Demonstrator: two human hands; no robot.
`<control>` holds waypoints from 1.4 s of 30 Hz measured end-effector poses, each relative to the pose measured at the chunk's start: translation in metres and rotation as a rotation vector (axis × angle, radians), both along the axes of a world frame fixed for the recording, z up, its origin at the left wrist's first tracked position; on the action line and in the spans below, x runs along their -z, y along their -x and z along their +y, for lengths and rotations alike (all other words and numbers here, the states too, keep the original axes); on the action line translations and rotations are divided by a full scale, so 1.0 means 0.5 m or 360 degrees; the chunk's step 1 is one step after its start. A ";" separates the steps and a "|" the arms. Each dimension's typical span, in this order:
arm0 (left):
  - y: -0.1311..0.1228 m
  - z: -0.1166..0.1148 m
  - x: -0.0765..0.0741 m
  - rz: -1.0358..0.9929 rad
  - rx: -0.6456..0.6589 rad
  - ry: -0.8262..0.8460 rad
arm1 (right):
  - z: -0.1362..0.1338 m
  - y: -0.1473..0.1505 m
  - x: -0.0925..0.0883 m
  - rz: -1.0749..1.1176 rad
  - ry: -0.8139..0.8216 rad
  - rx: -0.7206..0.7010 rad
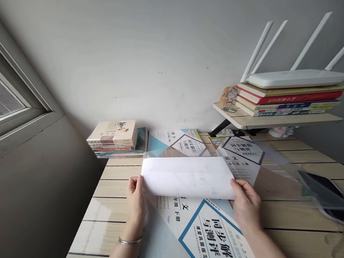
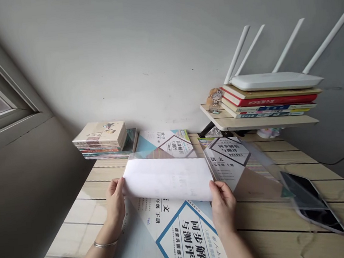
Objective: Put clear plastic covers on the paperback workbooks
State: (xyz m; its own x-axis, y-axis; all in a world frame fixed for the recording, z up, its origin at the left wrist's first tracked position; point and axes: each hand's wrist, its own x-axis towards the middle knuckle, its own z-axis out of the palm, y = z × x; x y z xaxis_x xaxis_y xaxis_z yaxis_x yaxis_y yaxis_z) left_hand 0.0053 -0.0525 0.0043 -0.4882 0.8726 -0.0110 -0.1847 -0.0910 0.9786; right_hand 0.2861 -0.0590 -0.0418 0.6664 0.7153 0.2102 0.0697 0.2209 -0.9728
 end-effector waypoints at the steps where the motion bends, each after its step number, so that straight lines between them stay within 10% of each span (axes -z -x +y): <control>1: 0.002 0.001 0.000 0.0007 0.0019 -0.0003 | 0.000 -0.001 0.001 0.0017 -0.0007 -0.0003; 42: 0.008 0.022 -0.009 0.0094 0.0042 -0.0130 | 0.016 0.000 -0.029 0.0041 -0.0088 -0.0078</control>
State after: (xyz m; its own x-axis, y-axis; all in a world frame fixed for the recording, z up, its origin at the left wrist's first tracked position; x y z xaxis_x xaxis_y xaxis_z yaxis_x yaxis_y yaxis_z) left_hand 0.0014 -0.0417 0.0089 -0.4625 0.8822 0.0887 -0.1302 -0.1665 0.9774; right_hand 0.2859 -0.0509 -0.0274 0.6365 0.7351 0.2335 0.0329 0.2766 -0.9604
